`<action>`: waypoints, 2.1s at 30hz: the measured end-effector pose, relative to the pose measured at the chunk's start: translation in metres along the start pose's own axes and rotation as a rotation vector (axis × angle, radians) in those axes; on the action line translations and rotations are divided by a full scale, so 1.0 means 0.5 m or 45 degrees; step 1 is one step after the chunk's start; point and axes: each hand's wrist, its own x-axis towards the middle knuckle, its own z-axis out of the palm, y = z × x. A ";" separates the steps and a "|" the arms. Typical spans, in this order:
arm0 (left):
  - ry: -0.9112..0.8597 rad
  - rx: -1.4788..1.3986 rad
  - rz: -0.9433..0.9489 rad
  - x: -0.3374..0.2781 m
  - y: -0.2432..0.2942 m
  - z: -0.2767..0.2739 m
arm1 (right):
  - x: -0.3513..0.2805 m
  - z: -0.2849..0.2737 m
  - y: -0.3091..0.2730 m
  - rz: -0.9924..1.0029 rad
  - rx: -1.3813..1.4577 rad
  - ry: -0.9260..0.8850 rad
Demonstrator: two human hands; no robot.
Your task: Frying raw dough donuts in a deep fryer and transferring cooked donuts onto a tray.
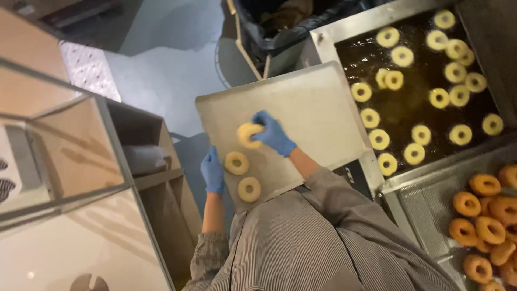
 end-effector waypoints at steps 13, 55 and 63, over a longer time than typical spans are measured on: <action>-0.039 -0.180 0.001 0.002 0.032 -0.005 | -0.100 -0.734 0.338 0.209 -1.180 0.648; -0.268 -0.227 -0.025 0.042 -0.011 -0.030 | -0.228 0.107 -0.083 0.023 -0.362 -0.394; -0.225 -0.278 -0.100 0.028 0.011 -0.023 | -0.250 0.090 -0.020 -0.041 -0.596 -0.700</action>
